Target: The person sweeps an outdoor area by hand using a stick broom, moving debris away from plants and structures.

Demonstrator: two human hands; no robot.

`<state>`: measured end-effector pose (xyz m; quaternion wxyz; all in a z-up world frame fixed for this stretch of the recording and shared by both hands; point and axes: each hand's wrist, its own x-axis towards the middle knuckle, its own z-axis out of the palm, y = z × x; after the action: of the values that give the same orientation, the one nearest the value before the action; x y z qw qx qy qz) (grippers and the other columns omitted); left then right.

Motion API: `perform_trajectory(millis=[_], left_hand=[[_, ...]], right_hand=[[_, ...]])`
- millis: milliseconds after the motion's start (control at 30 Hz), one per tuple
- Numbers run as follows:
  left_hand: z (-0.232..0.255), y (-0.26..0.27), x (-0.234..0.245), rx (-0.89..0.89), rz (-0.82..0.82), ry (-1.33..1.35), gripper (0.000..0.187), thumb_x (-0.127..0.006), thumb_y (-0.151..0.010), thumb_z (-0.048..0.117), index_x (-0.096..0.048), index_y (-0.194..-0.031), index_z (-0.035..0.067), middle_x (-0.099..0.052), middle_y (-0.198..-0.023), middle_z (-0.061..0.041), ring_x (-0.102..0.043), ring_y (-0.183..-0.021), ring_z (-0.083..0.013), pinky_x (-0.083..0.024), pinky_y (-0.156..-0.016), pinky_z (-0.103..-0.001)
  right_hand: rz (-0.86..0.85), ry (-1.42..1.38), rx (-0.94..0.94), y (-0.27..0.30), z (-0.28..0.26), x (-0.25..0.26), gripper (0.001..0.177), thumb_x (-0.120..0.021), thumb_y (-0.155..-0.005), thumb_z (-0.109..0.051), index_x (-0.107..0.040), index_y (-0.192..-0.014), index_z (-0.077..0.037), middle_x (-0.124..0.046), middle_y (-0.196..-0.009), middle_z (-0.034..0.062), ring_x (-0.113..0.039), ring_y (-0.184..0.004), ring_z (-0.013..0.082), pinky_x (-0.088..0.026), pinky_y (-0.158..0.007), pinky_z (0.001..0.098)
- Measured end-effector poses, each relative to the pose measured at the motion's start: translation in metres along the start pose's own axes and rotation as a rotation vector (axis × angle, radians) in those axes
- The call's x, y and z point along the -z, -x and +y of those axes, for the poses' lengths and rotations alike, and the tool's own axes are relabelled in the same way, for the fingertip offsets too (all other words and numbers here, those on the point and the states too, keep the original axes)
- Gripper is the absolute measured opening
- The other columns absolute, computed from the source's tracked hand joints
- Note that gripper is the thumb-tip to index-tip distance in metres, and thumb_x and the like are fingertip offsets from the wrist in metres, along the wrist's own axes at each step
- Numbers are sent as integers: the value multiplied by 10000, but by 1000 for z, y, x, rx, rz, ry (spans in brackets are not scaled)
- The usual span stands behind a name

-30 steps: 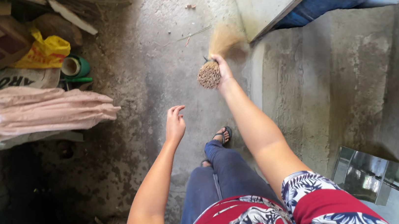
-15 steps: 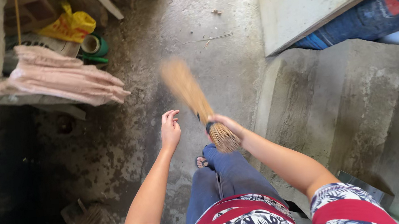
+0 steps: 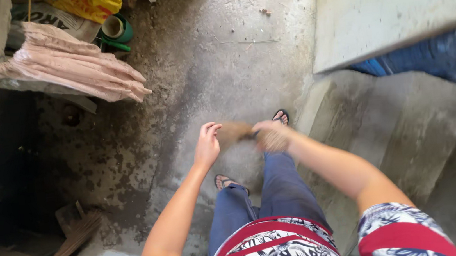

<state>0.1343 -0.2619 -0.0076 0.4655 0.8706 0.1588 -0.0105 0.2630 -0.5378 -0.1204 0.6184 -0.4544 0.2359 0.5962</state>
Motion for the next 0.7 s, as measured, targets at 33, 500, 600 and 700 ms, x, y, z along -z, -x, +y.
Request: perform_trajectory(millis=[33, 500, 600, 700], left_hand=[[7, -16, -5, -30, 5, -20, 464, -490, -853, -115, -648, -1231, 103, -570, -1344, -154, -688, -993, -284, -563, -926, -373], [96, -162, -66, 116, 16, -81, 442, -514, -864, -70, -658, -1231, 132, -560, -1373, -92, -700, -1041, -283, -560, -907, -430], [103, -182, -73, 126, 7, -105, 439, -518, -863, -68, -656, -1229, 131, -558, -1371, -93, -704, -1027, -285, -560, -908, -431], [111, -205, -82, 126, 25, -76, 433, -506, -881, -74, -658, -1231, 132, -554, -1376, -97, -704, -1033, -289, -560, -904, -434]], right_hand=[[-65, -162, -17, 7, -40, 28, 328, -722, -900, -306, -706, -976, 13, -699, -819, 195, -697, -678, 300, -610, -619, 425], [114, 167, -62, 149, -263, 54, 416, -687, -857, -359, -576, -1164, -100, -699, -880, 154, -693, -623, 255, -594, -528, 405], [-27, 2, -277, 154, -238, 64, 491, -687, -880, -395, -582, -1134, 12, -712, -878, 197, -705, -639, 274, -612, -556, 393], [-62, -141, -441, 143, -221, 73, 515, -686, -893, -398, -584, -1122, 52, -706, -883, 207, -705, -649, 269, -611, -565, 382]])
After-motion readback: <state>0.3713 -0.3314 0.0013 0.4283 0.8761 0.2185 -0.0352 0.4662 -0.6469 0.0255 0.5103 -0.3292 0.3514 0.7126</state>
